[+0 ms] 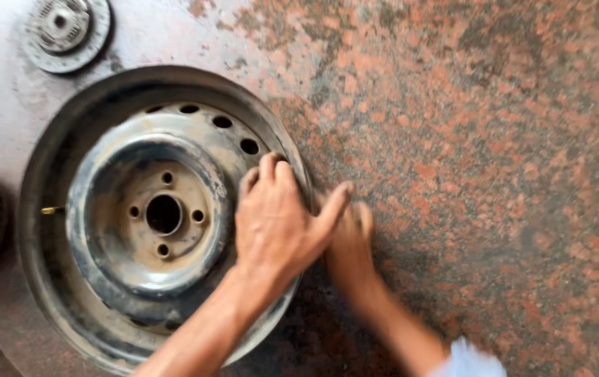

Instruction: The person scrubs a metal wheel rim with a small abrasive block. They rotate the rim to clean different sections of the outer edge and side surfaces.

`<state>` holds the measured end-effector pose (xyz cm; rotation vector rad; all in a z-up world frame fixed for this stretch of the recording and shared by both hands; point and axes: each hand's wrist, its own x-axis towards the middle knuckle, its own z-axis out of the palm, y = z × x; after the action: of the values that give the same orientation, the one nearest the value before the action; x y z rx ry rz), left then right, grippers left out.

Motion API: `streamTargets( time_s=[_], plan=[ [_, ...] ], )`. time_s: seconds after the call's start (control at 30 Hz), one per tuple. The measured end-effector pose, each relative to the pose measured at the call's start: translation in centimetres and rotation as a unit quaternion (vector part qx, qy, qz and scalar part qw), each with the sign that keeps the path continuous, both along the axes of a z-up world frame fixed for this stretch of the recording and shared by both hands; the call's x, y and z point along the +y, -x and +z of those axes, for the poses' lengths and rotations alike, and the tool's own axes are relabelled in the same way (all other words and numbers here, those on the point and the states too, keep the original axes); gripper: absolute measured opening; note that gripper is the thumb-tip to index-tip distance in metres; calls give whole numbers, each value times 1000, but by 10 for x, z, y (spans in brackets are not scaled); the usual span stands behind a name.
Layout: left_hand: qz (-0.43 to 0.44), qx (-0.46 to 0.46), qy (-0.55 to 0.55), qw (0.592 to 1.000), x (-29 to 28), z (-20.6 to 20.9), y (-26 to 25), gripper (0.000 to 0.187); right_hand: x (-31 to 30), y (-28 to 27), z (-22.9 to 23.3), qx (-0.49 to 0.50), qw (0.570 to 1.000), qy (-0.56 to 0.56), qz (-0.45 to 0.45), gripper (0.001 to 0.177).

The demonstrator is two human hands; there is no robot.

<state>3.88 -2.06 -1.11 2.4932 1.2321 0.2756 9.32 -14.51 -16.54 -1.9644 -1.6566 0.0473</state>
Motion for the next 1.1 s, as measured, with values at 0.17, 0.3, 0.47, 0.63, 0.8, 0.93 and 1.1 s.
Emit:
streamTargets(
  time_s=[0.17,0.3,0.47,0.63,0.8,0.93,1.1],
  plan=[
    [63,-114,-47,990,-22,-24,-4,48,-79,29,29,104,990,93,31,51],
    [91,-170,-28,981,-26,-20,-9,36,-89,-25,51,142,984,-53,-92,35],
    [76,-160,-4,984,-38,44,-3,31,-101,-104,76,460,868,-2,-186,38],
    [132,-285,234,920,-37,130,23,51,-105,-153,136,437,878,26,-192,37],
    [105,-452,340,818,-24,168,46,61,-81,-164,225,359,911,-141,-144,35],
    [118,-538,356,755,-14,163,54,71,-74,-160,291,318,927,-175,-92,49],
    [124,-541,372,744,-19,143,60,66,-57,-141,330,63,991,-120,22,40]
  ],
)
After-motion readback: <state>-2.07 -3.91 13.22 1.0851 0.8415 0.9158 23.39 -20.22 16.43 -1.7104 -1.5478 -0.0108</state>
